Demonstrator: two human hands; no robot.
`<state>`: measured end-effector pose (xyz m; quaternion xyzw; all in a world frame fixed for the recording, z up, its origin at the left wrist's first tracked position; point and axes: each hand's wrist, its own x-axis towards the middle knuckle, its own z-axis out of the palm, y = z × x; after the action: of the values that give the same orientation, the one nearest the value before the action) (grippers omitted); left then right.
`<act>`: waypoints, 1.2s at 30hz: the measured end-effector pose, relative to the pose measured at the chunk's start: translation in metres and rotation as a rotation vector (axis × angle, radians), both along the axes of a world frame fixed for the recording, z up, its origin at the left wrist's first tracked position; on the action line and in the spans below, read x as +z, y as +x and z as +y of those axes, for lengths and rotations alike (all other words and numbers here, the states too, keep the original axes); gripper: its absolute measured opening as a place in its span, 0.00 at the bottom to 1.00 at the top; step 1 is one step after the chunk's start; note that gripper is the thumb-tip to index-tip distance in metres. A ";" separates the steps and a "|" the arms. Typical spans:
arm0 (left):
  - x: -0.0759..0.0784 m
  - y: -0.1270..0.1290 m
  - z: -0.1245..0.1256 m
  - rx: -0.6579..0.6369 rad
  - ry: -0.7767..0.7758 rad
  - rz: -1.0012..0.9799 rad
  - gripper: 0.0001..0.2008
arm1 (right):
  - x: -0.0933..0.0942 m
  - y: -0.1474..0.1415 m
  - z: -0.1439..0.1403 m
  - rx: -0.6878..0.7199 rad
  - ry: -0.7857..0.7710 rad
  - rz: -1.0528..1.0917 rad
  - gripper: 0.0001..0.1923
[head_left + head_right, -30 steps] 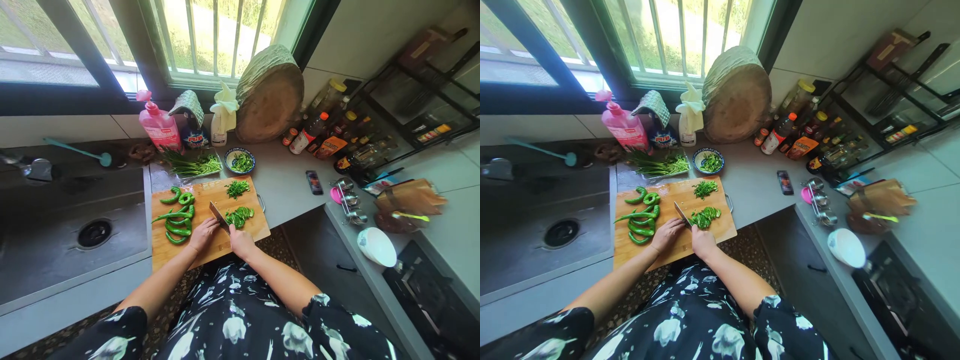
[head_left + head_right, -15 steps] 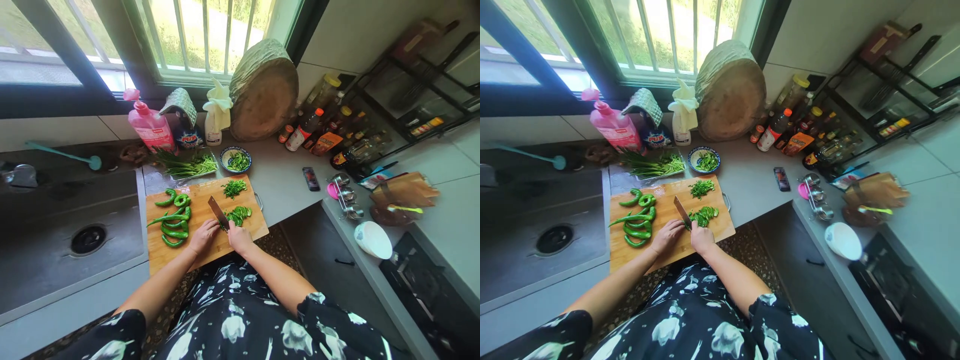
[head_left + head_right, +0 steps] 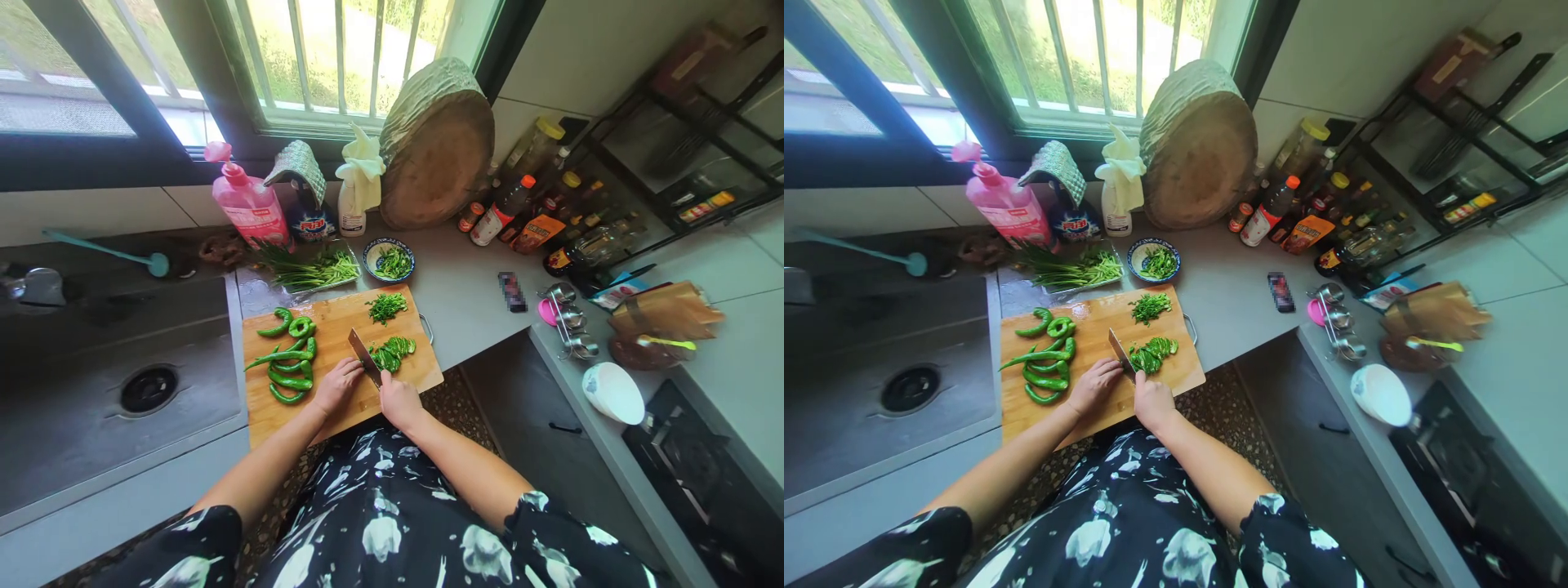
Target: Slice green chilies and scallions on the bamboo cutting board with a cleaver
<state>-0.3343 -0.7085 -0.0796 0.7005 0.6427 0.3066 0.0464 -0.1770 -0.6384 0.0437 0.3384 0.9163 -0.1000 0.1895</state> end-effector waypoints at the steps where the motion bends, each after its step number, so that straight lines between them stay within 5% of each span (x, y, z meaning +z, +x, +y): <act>1: 0.000 0.000 0.000 0.002 -0.008 -0.001 0.16 | 0.000 -0.003 -0.001 0.005 -0.003 -0.013 0.17; 7: 0.001 0.000 -0.003 -0.023 -0.030 -0.004 0.15 | -0.004 -0.028 0.005 0.030 0.013 -0.013 0.16; 15: 0.007 0.005 0.003 -0.097 -0.005 -0.008 0.15 | -0.011 -0.006 0.021 -0.062 0.003 0.021 0.16; 23: 0.010 -0.001 0.002 0.104 -0.083 0.054 0.15 | -0.012 -0.012 0.016 -0.012 0.023 -0.025 0.13; 36: 0.006 -0.012 0.011 -0.092 -0.074 0.053 0.15 | 0.000 -0.007 0.015 -0.072 0.011 -0.051 0.14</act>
<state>-0.3459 -0.6979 -0.0738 0.7348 0.6219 0.2616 0.0693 -0.1838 -0.6230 0.0442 0.3745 0.8990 -0.0930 0.2071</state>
